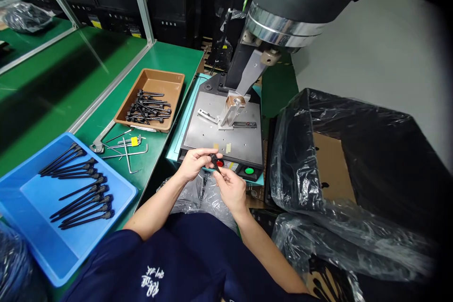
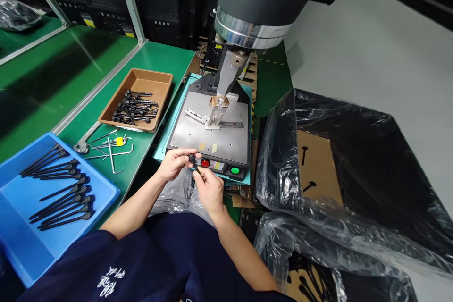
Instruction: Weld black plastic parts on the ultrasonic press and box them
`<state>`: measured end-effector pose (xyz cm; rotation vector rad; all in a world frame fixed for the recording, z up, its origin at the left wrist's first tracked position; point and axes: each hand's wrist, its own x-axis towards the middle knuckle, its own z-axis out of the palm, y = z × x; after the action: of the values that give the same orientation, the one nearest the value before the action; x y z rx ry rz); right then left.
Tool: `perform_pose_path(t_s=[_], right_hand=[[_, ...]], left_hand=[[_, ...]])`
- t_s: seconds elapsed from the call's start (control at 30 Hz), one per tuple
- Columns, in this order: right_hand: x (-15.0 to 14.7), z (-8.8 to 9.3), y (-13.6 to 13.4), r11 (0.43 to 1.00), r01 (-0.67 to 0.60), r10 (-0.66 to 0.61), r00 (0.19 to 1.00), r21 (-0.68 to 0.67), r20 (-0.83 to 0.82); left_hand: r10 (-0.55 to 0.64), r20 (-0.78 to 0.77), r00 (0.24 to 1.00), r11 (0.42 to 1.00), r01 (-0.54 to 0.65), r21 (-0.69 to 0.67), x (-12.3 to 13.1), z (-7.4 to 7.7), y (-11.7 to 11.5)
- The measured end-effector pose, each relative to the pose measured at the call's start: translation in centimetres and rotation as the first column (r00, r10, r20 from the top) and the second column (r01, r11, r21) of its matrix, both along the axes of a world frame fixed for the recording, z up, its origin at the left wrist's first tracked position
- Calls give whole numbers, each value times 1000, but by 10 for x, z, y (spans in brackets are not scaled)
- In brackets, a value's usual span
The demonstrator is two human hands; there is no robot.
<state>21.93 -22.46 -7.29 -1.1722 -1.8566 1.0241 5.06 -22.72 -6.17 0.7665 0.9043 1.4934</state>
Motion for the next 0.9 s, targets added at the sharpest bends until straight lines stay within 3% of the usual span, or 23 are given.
perform_pose_path(t_s=[0.23,0.47,0.63,0.7,0.77,0.83,0.9], right_hand=[[-3,3,-1,967,54,-78,993,249,88],[-5,-1,4,854,58,-145,981,517,129],[-6,-1,2,795,70,-182,975,603,126],[-7,-1,1,803,92,-190,976,589,106],[-8,-1,-1,861,97,-148,987,500,64],[-8,-3,-5,961,41,-37,999,273,-19],[-9,-5,-11,999,-40,39,990,-5,-135]], left_hand=[[25,-14,1000,1000,-25,-7,3,-2,1],[51,37,998,999,-51,-2,5,-4,0],[47,16,999,999,-47,16,6,-4,-3],[28,26,999,999,-29,29,5,-6,-1],[27,48,998,999,-29,37,3,-8,1],[54,51,997,998,-56,25,1,-9,-1],[81,28,996,997,-81,3,2,-8,-8]])
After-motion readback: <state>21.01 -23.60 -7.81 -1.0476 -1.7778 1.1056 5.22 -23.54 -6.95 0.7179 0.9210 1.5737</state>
